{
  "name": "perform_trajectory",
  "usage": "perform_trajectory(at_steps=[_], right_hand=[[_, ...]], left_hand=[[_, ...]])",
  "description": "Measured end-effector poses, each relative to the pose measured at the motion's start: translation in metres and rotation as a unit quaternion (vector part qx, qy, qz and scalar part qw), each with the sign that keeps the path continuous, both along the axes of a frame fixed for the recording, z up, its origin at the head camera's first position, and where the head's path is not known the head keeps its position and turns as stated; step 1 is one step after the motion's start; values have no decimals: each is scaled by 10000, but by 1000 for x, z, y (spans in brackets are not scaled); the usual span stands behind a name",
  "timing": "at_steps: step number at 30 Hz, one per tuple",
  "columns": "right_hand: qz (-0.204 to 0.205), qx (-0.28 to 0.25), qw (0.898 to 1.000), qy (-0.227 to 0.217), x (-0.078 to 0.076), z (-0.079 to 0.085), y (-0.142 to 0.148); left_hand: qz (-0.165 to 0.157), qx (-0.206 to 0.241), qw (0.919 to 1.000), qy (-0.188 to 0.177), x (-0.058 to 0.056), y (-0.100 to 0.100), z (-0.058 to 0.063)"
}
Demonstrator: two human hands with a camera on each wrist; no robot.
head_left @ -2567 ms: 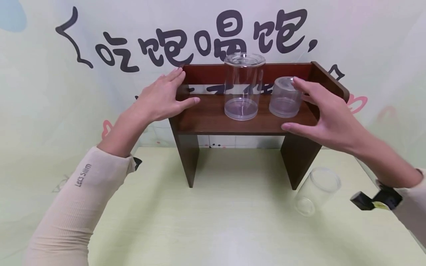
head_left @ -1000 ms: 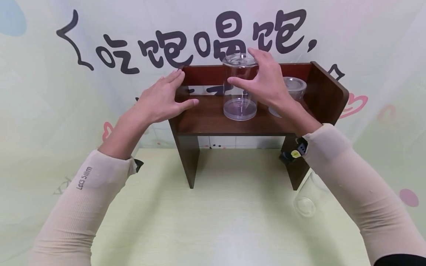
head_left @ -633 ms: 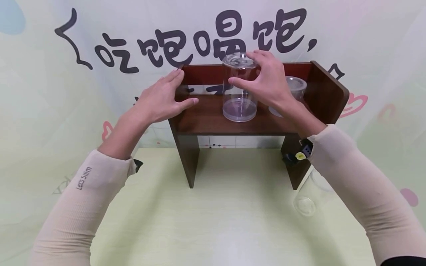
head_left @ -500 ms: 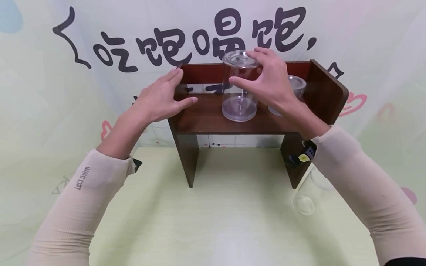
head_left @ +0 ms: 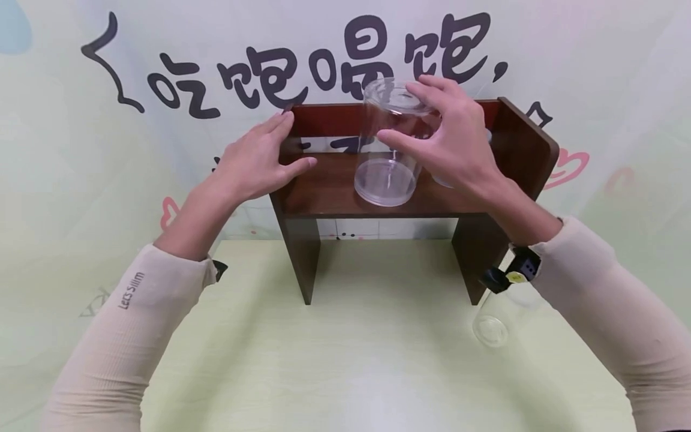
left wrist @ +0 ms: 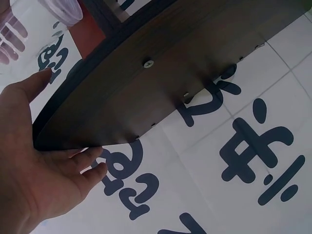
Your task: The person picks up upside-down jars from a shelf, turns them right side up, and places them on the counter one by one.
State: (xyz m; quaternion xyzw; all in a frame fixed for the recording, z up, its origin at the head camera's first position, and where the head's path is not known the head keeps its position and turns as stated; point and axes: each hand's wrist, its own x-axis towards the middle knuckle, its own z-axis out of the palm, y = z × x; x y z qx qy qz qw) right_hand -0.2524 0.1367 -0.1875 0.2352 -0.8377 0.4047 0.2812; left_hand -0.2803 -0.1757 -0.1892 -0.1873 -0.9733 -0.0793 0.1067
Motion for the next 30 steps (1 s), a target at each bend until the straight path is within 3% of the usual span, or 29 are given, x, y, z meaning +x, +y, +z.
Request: perform_trajectory(at_steps=[9, 14, 20, 26, 30], right_hand=[[-228, 66, 9979, 602, 22, -5, 15], [-162, -200, 9972, 709, 32, -13, 25], [-94, -496, 9969, 603, 43, -23, 35], [252, -1198, 9924, 96, 54, -31, 40], [389, -1631, 9857, -182, 62, -40, 42]], left_hand=[[36, 270, 9994, 193, 0, -1, -6], [68, 536, 9975, 451, 0, -1, -10], [71, 722, 9954, 631, 0, 1, -12], [97, 792, 9939, 759, 3, 0, -14], [-97, 965, 9877, 1224, 6, -2, -19]])
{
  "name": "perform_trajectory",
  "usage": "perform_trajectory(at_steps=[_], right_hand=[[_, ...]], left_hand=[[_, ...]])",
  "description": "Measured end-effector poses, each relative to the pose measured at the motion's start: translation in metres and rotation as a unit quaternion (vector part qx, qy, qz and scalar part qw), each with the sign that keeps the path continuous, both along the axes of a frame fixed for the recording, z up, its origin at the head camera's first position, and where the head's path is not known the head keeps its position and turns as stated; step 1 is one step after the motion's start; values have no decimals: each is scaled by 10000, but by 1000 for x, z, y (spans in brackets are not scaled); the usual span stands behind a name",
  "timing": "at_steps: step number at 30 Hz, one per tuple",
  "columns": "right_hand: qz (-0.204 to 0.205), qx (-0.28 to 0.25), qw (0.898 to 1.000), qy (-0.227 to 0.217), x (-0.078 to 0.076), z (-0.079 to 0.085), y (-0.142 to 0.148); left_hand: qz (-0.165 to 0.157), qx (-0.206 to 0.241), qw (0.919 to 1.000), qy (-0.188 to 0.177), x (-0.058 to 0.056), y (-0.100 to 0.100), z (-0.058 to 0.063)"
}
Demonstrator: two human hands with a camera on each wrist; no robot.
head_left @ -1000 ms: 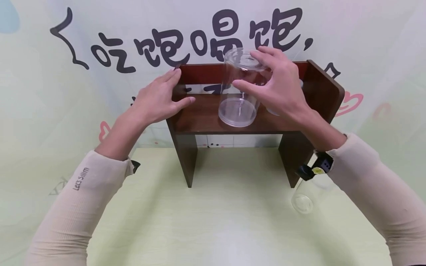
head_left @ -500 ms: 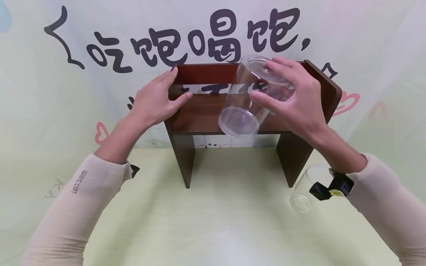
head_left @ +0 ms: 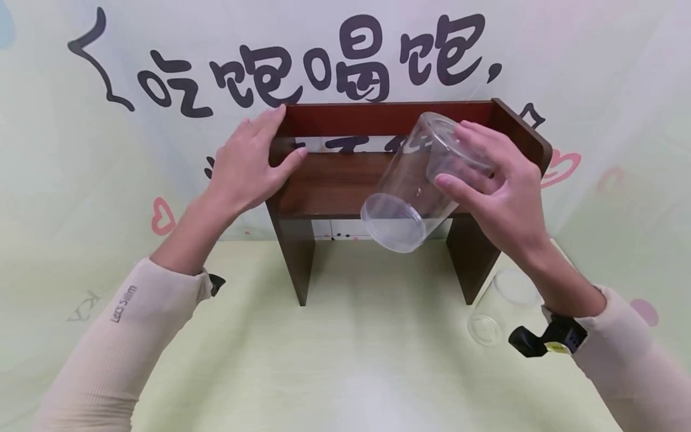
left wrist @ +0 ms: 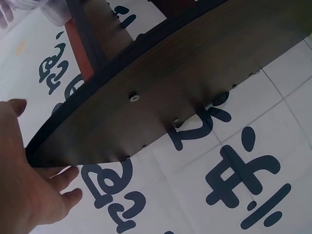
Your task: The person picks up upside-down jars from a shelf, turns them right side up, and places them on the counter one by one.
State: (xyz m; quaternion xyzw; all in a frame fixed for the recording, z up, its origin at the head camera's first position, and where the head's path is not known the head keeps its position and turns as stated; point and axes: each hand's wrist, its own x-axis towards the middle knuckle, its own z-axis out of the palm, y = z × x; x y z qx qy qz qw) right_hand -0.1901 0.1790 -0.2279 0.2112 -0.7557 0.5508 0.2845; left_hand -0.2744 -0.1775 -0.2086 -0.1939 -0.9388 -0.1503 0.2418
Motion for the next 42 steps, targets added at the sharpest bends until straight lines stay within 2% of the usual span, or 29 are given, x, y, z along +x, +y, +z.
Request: perform_trajectory(at_steps=[4, 7, 9, 12, 14, 16, 18, 23, 25, 28, 32, 34, 37, 42], right_hand=[[174, -416, 9989, -110, 6, -11, 1], [357, -711, 9968, -120, 8, -19, 1], [481, -856, 9951, -109, 9, -25, 1], [653, -1070, 9921, -72, 12, -31, 1], [668, -1155, 9910, -30, 13, -35, 0], [691, -1292, 9892, 11, 15, -38, 0], [663, -1388, 9881, 57, 15, -43, -1], [861, -1856, 9787, 148, 13, -57, -8], [1011, -2071, 9729, 180, 12, -61, -11], [951, -2138, 9720, 204, 11, -67, -16], [1045, -2420, 9645, 181, 10, -73, -22], [1247, -2698, 9546, 193, 9, -77, -25], [1531, -3078, 9388, 201, 7, -82, -31], [1811, -3423, 9218, 143, 8, -90, -38]], left_hand=[[-178, 411, 9960, 769, 5, 2, -6], [-390, 905, 9854, 1385, 10, 5, -11], [-585, 1215, 9733, 1859, 14, 8, -16], [-953, 1706, 9482, 2506, 22, 17, -26], [-1209, 1984, 9325, 2765, 28, 24, -34], [-1459, 2194, 9218, 2845, 35, 31, -43], [-1673, 2314, 9169, 2790, 41, 38, -53], [-2075, 2631, 9124, 2348, 57, 53, -76], [-2191, 2801, 9113, 2075, 65, 59, -84], [-2268, 3038, 9116, 1589, 77, 67, -94], [-2353, 3362, 9073, 921, 89, 77, -108], [-2436, 3576, 8995, 606, 94, 81, -114], [-2546, 3927, 8835, 188, 99, 86, -122], [-2621, 4419, 8570, -404, 104, 93, -135]])
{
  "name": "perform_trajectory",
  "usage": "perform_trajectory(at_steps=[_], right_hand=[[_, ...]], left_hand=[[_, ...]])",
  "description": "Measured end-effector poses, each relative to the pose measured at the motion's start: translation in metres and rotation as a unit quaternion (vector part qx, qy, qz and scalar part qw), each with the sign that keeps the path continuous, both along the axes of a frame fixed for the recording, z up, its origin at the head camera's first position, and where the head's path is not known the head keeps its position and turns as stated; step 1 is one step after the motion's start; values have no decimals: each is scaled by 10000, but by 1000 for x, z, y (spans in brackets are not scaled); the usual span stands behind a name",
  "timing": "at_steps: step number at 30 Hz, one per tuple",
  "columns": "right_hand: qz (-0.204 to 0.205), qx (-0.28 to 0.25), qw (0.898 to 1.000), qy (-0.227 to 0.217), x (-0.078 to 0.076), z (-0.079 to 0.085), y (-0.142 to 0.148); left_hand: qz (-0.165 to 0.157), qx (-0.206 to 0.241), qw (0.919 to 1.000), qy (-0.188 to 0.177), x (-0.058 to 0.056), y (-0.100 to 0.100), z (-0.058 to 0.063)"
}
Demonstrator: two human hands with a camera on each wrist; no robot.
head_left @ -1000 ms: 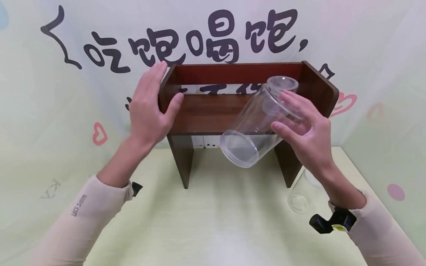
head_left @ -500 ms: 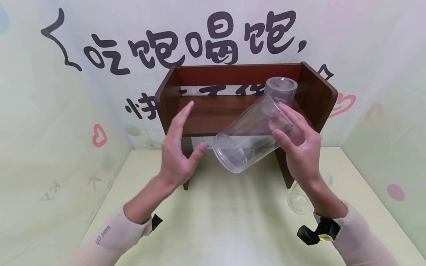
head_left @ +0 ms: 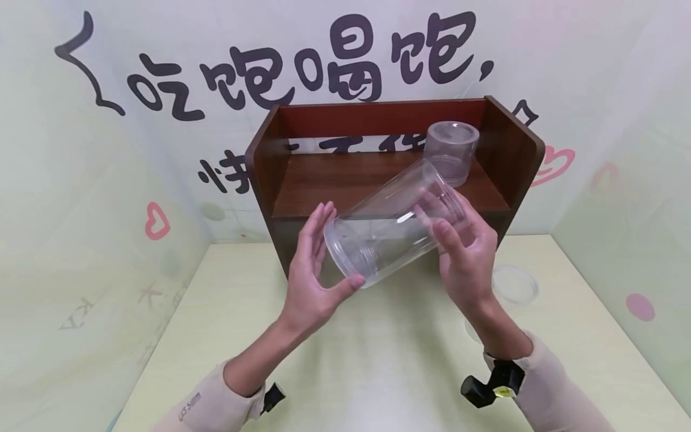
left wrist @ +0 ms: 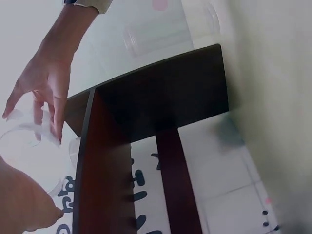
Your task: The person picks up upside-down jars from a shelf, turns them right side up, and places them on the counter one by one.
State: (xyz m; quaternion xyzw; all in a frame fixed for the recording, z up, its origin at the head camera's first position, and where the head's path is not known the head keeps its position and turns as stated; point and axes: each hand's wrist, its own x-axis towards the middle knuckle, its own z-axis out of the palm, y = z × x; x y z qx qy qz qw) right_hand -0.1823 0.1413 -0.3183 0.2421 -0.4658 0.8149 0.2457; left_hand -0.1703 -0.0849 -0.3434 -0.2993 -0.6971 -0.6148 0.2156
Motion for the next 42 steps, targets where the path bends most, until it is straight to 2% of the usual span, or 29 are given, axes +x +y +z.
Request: perform_trajectory(at_steps=[6, 11, 18, 21, 23, 28, 31, 34, 36, 38, 40, 42], right_hand=[[293, -338, 9989, 125, 1, -6, -9], [401, -168, 9990, 64, 4, -12, -13], [329, 624, 9975, -97, 7, -20, -11], [168, 1194, 9924, -245, 9, -22, -6], [25, 1654, 9853, -424, 11, -22, -2], [-218, 2739, 9582, -798, 16, -22, 9], [-165, 3163, 9458, -716, 16, -20, 13], [-208, 3734, 9263, -457, 15, -15, 19], [-432, 4270, 9030, -216, 14, -12, 24], [-756, 4808, 8735, 79, 13, -7, 30], [-1060, 5180, 8479, 385, 10, -1, 37], [-1313, 5411, 8278, 686, 8, 7, 44]], left_hand=[[-426, 408, 9976, -354, 2, 3, -13], [-822, 827, 9921, -463, 5, 2, -23], [-891, 899, 9906, -522, 10, -7, -26], [-782, 786, 9922, -568, 12, -15, -25], [-712, 665, 9934, -613, 12, -20, -24], [-596, 281, 9956, -668, 14, -33, -20], [-509, 33, 9970, -575, 15, -39, -18], [-400, -210, 9978, -494, 16, -46, -16], [-326, -367, 9976, -489, 16, -51, -14], [-249, -532, 9970, -509, 16, -56, -14], [-115, -759, 9959, -483, 15, -62, -14], [35, -997, 9940, -447, 15, -68, -15]])
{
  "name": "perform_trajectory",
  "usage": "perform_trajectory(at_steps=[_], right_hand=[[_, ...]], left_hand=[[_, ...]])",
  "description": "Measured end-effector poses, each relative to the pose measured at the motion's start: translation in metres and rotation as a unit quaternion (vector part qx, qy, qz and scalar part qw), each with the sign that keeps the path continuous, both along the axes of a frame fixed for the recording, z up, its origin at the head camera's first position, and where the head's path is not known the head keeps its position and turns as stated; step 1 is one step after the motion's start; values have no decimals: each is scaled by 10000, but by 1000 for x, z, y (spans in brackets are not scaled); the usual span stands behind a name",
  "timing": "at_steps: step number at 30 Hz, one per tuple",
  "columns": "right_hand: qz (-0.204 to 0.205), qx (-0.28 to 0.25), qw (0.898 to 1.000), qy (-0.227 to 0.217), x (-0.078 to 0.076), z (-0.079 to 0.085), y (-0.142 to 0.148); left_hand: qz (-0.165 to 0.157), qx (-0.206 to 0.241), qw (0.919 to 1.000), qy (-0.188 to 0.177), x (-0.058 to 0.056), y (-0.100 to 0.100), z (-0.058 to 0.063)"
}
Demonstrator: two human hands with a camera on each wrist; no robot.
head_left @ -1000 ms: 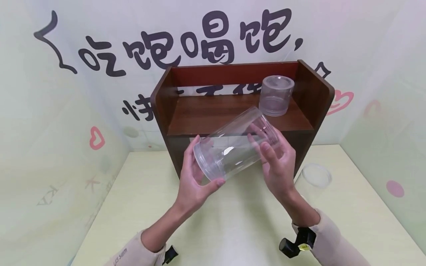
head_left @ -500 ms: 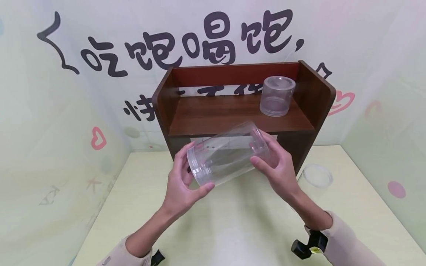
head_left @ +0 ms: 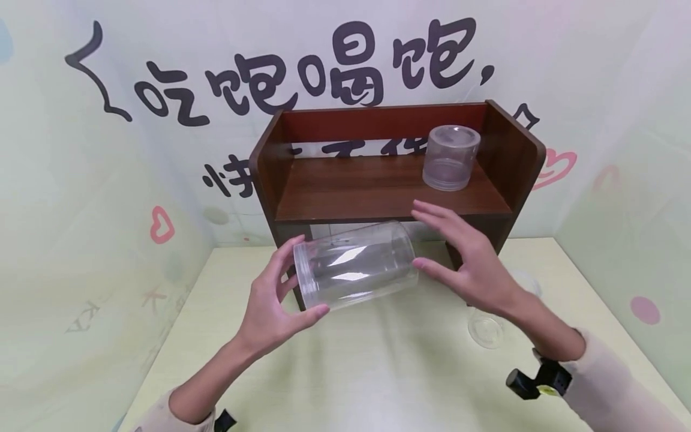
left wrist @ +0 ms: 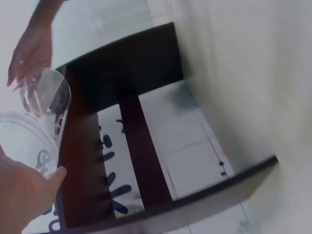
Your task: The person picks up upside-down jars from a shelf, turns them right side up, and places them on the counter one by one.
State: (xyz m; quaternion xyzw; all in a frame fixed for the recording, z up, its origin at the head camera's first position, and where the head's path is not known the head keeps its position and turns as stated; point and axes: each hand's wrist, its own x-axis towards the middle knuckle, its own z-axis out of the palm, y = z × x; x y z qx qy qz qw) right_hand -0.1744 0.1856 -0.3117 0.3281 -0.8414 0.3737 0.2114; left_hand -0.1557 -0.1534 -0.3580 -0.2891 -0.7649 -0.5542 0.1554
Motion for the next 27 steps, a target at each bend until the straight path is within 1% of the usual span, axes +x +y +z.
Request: perform_trajectory(at_steps=[4, 6, 11, 14, 16, 18, 20, 23, 27], right_hand=[[-2, 335, 9974, 638, -4, 16, 13], [-34, 522, 9941, 948, -5, 24, 18], [-261, 1000, 9813, 1623, -8, 48, 28], [-412, 1256, 9721, 1938, -11, 62, 35], [-510, 1407, 9669, 2066, -15, 71, 39], [-588, 1513, 9643, 2095, -20, 79, 44], [-718, 1602, 9648, 1956, -24, 88, 51], [-1045, 1775, 9648, 1634, -30, 100, 62], [-1557, 2101, 9595, 1052, -39, 112, 75]], left_hand=[[254, -458, 9986, 79, 1, -12, -3], [278, -623, 9975, 163, 2, -18, -4], [278, -1008, 9936, 438, 3, -28, -6], [374, -1306, 9895, 489, 3, -33, -7], [446, -1496, 9866, 482, 2, -36, -8], [481, -1649, 9841, 456, 2, -39, -9], [510, -1790, 9816, 414, 1, -42, -10], [568, -2072, 9761, 340, 1, -47, -10], [682, -2514, 9653, 166, 1, -52, -10]])
